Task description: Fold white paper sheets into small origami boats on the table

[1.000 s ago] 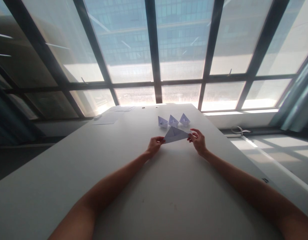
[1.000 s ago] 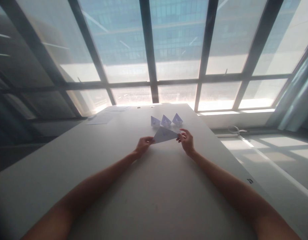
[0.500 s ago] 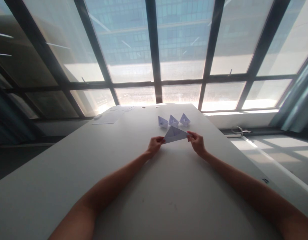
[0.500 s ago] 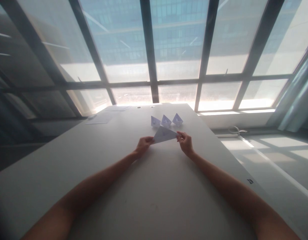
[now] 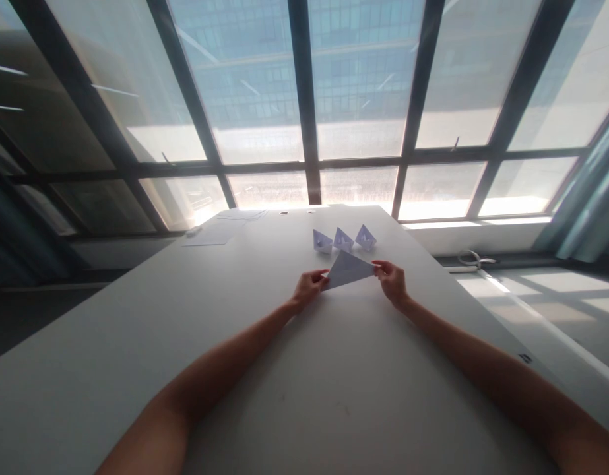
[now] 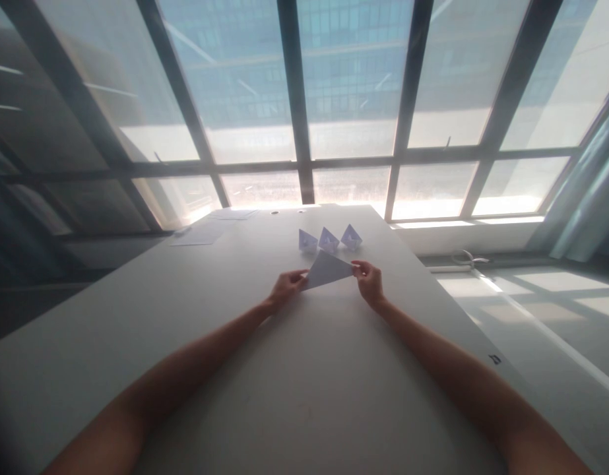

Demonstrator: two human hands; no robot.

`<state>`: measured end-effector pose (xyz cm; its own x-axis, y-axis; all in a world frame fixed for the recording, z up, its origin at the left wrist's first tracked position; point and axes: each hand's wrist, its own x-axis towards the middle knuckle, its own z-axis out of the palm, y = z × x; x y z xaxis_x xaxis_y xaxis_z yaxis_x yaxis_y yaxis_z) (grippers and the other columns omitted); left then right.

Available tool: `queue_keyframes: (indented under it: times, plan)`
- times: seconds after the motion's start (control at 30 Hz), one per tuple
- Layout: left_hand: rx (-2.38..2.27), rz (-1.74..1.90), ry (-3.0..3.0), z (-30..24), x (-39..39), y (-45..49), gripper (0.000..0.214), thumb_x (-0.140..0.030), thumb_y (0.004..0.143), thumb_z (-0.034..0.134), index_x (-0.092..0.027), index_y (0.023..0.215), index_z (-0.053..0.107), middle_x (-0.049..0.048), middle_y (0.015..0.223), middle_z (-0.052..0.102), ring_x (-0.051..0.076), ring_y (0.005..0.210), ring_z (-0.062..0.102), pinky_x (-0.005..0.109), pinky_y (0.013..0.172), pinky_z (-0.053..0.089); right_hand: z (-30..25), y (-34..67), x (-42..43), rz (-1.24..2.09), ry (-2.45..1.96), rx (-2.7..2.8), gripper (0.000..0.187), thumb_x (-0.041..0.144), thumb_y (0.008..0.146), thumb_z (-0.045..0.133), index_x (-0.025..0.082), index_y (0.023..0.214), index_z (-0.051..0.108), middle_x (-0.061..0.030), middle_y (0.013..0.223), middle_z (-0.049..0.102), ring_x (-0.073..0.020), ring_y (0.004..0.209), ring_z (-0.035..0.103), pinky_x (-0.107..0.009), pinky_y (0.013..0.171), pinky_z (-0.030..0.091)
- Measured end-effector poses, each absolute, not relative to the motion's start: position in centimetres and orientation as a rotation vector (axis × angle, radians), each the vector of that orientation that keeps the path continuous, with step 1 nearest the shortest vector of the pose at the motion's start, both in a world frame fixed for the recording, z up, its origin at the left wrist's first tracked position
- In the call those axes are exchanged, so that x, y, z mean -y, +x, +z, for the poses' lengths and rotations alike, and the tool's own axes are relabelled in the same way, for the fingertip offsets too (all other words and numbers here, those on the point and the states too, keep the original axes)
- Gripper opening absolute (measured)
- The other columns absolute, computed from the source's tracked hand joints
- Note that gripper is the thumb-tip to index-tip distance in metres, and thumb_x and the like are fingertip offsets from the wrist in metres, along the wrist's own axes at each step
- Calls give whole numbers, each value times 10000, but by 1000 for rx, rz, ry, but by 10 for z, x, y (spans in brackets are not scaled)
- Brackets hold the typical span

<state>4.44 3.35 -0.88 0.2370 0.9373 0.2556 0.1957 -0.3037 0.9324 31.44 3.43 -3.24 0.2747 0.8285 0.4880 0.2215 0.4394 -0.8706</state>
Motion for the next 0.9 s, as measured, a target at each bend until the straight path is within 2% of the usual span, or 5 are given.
queue_keyframes:
  times: [0.3,0.5,0.67,0.8,0.9]
  plan:
    - [-944,852,1938,-7,-22,48,717,-309,845,625,-131,1491,367,-57,675,554,85,544,436,205,545,357,-35,320,-35,561,-1231,1263,357,347,753,584,117,1011,676,-33,663,639,-161,545,551,-255,505,417]
    - [-867,698,2139,-5,-16,49,637,-267,861,606,-162,1464,429,-63,676,535,86,573,429,210,592,367,-39,323,-36,417,-1469,1465,312,265,799,559,154,1069,670,-56,769,680,-194,688,637,-291,670,497]
    - [-938,599,2392,-5,-15,49,329,-243,870,607,-173,1178,703,-36,668,551,104,605,481,239,657,421,-38,319,-31,308,-1623,1617,260,204,843,574,181,1086,665,-65,877,703,-200,795,649,-306,775,480]
    - [-865,633,2708,-5,-13,49,307,-210,884,592,-233,1160,723,62,1035,683,206,990,612,345,953,447,-34,317,-24,132,-1706,1735,202,195,851,617,196,1043,678,-76,975,686,-227,963,616,-322,872,445]
    - [-737,505,2825,-3,-12,48,489,-155,917,512,-285,1385,566,52,1466,510,235,1361,435,398,1140,318,-27,315,-15,-36,-1770,1815,144,237,869,631,199,993,694,-101,1040,653,-260,1041,573,-348,897,423]
